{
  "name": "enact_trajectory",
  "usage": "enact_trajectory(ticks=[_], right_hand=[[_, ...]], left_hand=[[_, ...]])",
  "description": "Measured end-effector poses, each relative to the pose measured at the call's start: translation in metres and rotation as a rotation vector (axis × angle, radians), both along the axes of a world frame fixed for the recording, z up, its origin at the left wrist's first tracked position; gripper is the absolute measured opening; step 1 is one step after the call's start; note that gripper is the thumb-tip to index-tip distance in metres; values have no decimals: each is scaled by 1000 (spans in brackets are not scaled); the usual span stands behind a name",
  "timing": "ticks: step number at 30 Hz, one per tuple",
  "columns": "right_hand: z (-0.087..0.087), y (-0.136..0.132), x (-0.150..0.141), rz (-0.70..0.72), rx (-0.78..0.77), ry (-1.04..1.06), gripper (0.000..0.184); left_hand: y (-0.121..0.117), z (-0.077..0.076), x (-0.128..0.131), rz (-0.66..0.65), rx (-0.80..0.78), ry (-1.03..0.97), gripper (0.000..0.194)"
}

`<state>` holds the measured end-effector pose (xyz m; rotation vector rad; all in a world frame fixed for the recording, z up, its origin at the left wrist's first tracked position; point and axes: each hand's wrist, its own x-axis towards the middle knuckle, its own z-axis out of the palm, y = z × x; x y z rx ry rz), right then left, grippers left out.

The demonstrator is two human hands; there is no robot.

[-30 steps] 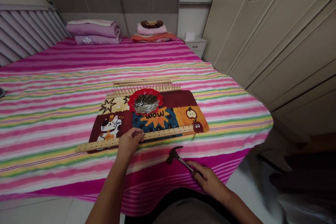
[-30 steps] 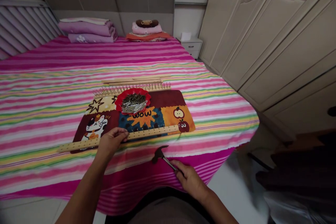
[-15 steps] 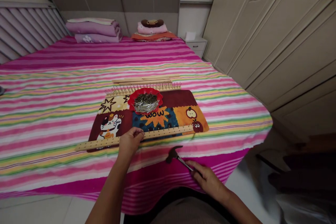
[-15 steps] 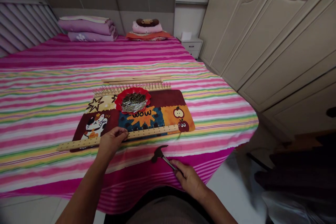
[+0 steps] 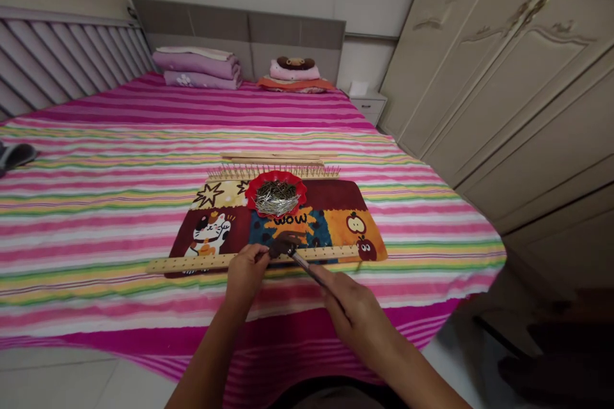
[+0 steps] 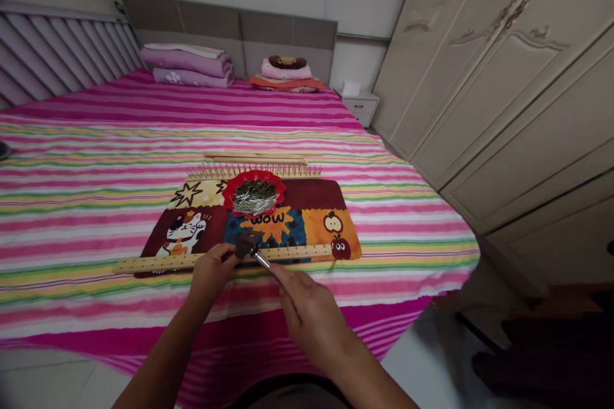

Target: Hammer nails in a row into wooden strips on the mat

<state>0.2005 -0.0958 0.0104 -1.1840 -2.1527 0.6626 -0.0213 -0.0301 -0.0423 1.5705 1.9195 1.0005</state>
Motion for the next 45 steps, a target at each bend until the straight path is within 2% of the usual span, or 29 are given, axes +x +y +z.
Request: enact_trajectory(ticks=[4,10,13,18,21,26,29,31,33,36,41,45], right_hand=[[9,21,-14,12,85,-120,49],[4,32,-23,11,58,-255,49],[5,26,-19,14,73,-190,48],[5,0,3,30,41,58,47],[-10,-21,23,60,-44,95,44],[-49,-53,47,61,-223,28,41],[-63,-63,50,56,-289,35,40],[-68,-66,51,68,-303,58,44],[-71,-66,51,84,-303,74,48],[-73,-65,53,77,-316,70,51],[-80,-65,57,47,-320,46,45],[-87,-67,64,22,-300,37,40]], left_hand=[[0,-1,0,-17,-24,-9,11],[0,-5,0,-20,-10,107,13],[0,-6,2,-25,-6,110,12],[-2,-4,2,-25,-25,178,12],[-4,0,-12,-85,-8,246,21],[0,1,-55,-221,80,558,33],[9,-5,-73,-352,19,514,30],[13,-10,-75,-408,10,444,30],[15,-12,-69,-418,18,405,31],[18,-14,-44,-412,13,403,29],[24,-10,10,-411,-39,453,24],[21,-5,32,-377,-75,466,23]])
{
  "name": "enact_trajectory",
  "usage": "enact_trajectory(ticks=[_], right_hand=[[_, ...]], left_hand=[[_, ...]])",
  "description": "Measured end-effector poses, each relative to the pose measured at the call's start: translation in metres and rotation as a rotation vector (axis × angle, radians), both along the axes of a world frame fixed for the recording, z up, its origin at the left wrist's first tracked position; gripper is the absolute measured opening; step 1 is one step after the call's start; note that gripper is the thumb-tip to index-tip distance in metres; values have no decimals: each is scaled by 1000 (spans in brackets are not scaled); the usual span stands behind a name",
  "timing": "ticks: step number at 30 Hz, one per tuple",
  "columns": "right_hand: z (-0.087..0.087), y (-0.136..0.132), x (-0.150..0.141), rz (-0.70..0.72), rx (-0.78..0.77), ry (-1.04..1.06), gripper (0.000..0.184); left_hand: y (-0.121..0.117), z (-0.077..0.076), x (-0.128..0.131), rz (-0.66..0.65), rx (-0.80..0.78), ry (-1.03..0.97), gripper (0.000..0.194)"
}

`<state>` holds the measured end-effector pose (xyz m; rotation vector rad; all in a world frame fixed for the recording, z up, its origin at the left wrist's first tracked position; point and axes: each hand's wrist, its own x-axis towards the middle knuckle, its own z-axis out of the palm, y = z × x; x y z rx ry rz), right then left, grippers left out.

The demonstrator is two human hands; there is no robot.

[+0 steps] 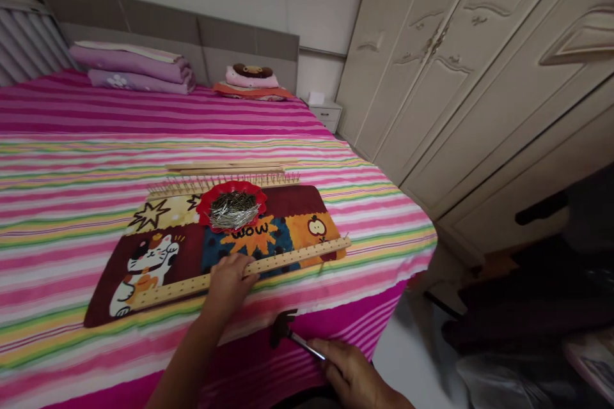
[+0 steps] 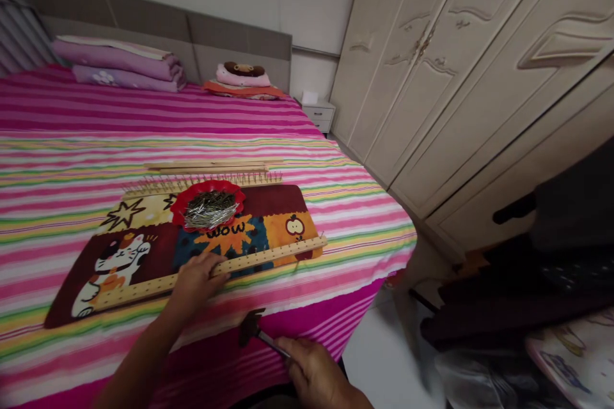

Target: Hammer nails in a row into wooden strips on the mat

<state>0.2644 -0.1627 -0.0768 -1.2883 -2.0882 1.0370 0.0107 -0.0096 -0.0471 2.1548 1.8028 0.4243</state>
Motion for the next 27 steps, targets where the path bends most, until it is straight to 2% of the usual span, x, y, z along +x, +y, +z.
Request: enact_trajectory(ticks=[11,15,17,19,22,27], right_hand=[[-18,15,15,-43,-39,10,37],[-22,14,16,-54,-65,25,37],[-22,14,16,-58,-74,42,37],[-22,15,15,-66,-79,52,36],[-22,16,14,-83,-91,59,36],[-21,17,13,-79,-86,92,35]], left_hand=[[-11,-2,5,48,-16,-72,31],[0,4,-7,-2,26,-218,36],[12,14,-19,40,91,-249,31],[28,26,-30,135,169,-191,29],[54,44,-41,220,192,42,29],[84,61,-37,150,59,373,28]])
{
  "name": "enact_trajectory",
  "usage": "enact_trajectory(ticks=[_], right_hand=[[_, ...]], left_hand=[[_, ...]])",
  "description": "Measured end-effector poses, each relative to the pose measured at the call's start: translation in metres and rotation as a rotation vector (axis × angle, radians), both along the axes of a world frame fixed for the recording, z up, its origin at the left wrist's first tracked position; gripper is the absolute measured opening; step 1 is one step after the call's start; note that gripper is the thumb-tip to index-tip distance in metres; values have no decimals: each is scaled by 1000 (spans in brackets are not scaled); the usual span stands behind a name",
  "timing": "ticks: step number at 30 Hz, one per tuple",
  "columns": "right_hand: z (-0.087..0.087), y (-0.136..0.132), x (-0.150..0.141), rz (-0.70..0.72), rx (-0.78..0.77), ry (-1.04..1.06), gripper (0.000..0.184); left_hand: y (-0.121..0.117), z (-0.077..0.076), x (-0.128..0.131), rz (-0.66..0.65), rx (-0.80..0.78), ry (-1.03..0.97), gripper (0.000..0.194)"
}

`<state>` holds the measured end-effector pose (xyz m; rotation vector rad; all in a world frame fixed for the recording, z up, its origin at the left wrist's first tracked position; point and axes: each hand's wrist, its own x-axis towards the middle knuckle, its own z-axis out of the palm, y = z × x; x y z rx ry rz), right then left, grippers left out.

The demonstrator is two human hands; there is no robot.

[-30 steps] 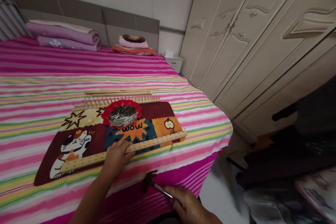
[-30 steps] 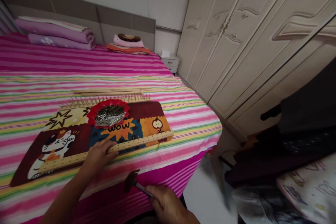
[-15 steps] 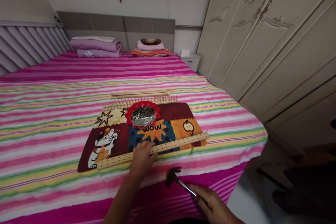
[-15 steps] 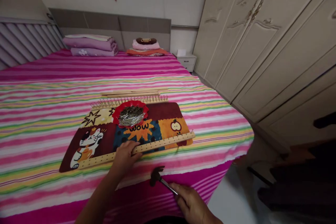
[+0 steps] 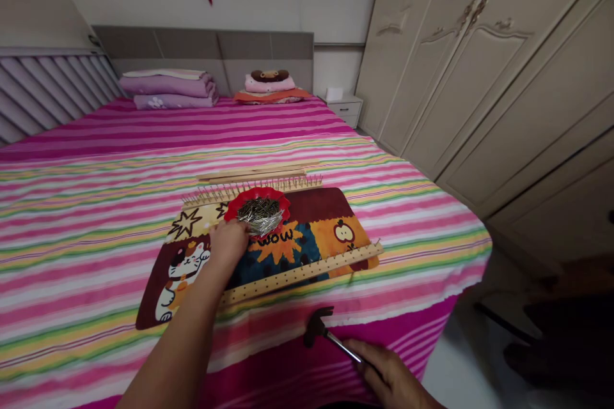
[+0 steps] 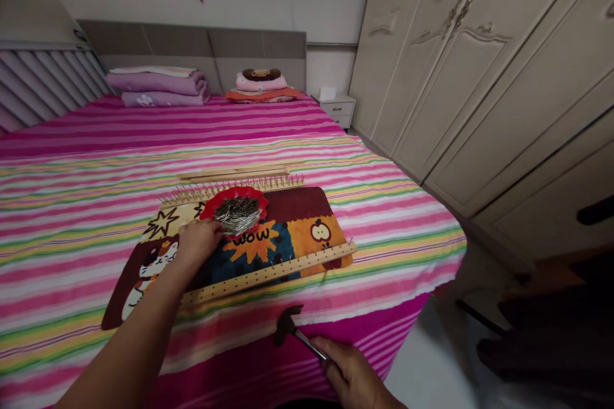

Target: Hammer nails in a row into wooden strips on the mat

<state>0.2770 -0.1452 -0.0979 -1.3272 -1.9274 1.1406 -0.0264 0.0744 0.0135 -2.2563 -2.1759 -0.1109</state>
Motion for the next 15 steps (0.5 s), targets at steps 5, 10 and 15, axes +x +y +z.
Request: enact_trajectory(ticks=[5,10,15], right_hand=[[2,1,-1,-3,3,6,34],[2,1,-2,-11,8,6,34],[3,0,-4,-25,-6,14,35]], left_hand=[[17,4,7,-13,-114,82,24],[19,5,-5,-18,-117,62,21],[10,8,-23,12,-25,-147,20]])
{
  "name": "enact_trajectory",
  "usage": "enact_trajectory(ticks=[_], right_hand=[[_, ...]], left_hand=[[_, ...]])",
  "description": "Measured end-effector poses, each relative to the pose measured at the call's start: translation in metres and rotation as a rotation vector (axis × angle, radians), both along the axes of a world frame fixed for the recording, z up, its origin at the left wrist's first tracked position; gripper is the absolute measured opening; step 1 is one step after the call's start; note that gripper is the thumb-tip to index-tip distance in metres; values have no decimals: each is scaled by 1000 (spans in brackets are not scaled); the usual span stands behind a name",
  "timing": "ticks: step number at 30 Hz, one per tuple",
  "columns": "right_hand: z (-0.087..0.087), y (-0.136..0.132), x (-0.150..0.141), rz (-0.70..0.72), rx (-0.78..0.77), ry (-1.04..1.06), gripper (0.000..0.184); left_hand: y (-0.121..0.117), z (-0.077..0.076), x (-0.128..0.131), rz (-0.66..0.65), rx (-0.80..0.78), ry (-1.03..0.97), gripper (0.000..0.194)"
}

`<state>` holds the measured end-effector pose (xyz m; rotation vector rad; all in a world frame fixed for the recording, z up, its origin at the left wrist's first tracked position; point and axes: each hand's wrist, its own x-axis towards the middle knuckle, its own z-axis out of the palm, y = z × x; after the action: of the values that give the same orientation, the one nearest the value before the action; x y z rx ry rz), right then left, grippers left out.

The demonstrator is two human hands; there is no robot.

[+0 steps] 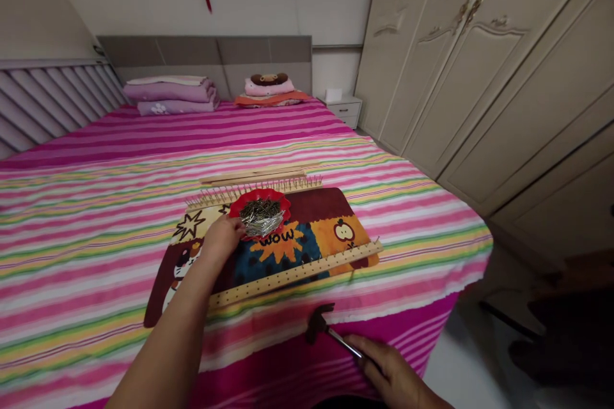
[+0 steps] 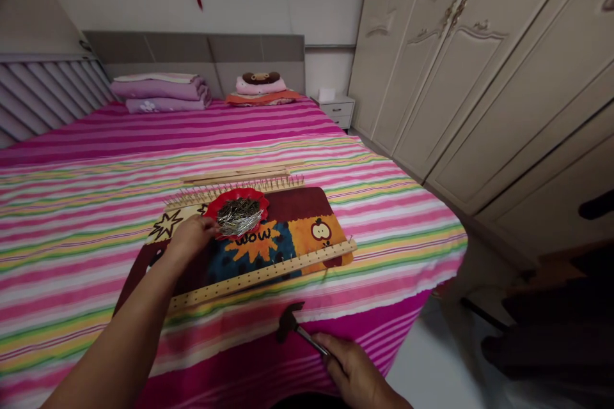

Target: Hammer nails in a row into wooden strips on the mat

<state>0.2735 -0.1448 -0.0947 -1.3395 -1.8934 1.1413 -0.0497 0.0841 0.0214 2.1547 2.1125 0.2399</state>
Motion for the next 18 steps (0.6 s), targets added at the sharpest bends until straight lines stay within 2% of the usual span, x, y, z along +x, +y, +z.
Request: enact_trajectory(ticks=[5,10,18], right_hand=[[-1,-1,-1,-11,-1,1,36],[-5,-1,-1,-13,11,-15,37],[-3,-1,-1,-2,5,-37,37]], left_hand=[[-10,-1,-8,130,15,-347,13],[-19,-3,-9,217,68,-607,15],[-20,-10,-12,273,120,-716,23]])
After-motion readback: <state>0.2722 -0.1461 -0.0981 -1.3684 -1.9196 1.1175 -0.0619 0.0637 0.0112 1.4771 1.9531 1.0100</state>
